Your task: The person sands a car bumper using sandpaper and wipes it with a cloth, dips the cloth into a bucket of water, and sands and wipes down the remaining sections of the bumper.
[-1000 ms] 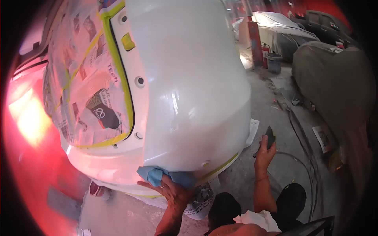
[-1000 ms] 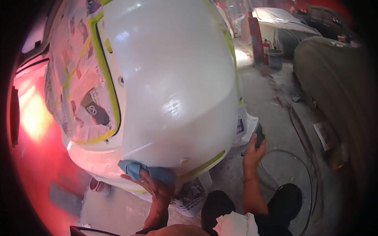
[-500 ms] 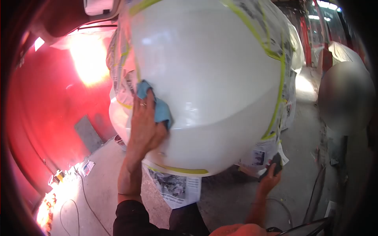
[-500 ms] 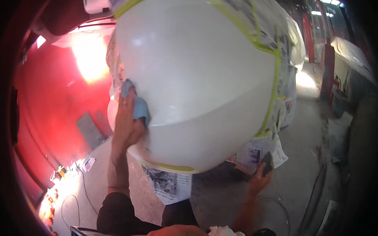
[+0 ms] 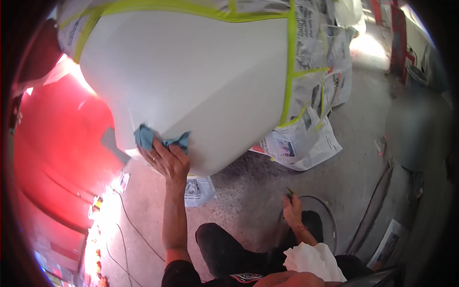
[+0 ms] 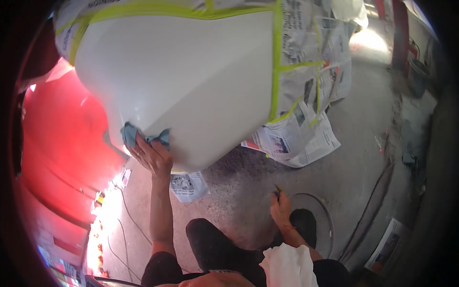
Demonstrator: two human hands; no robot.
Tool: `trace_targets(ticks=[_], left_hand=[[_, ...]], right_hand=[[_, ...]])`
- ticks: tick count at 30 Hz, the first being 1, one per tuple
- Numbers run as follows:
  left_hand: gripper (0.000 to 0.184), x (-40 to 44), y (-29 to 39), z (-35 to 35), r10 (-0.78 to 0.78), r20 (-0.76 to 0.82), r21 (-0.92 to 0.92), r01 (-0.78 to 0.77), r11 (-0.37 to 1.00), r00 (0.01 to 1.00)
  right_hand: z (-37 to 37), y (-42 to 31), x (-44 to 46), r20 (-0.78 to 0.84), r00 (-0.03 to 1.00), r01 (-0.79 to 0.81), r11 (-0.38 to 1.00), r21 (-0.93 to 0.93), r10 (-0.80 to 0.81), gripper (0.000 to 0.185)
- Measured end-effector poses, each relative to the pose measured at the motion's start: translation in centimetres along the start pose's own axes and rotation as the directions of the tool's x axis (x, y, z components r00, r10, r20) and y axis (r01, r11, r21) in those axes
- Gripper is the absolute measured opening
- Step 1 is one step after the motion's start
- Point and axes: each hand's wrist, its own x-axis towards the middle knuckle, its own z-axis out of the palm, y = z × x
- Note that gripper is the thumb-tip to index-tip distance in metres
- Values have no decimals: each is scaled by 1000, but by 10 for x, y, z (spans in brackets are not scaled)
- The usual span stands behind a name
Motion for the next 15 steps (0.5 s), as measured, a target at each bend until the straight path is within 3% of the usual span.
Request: trace_targets(ticks=[1,2,4,7,9,11,13,14,15], left_hand=[[61,-11,-1,5,-22,22,-32,23,999,1000],[61,-21,-1,8,1,26,-61,1,998,1000],[68,-45,-4,12,-26,91,-41,30,999,995],[65,-76,-18,16,48,145,-51,-41,998,988],[66,-74,-18,13,88,128,-15,-87,996,988],[67,-63,-4,5,112,102,30,-115,993,988],[63,-26,34,-10,-11,376,148,-49,988,926],[63,-9,50,-9,-11,373,153,-49,987,928],[59,10,68,-2,75,494,137,-162,977,867]], right_hand=[[-3,0,-5,83,996,-30,998,-60,35,30],[-2,-3,-7,53,997,-46,998,-46,48,30],[5,-16,-6,48,991,127,987,-102,-122,24],[12,-33,11,59,979,201,972,-118,-195,31],[25,-50,33,-108,918,373,923,-93,-382,31],[32,-79,52,-188,871,444,891,-88,-453,28],[34,-109,69,-260,807,527,845,-88,-530,25],[32,-121,74,-259,817,517,853,-66,-515,25],[30,-126,80,-254,828,507,861,-42,-500,24]])
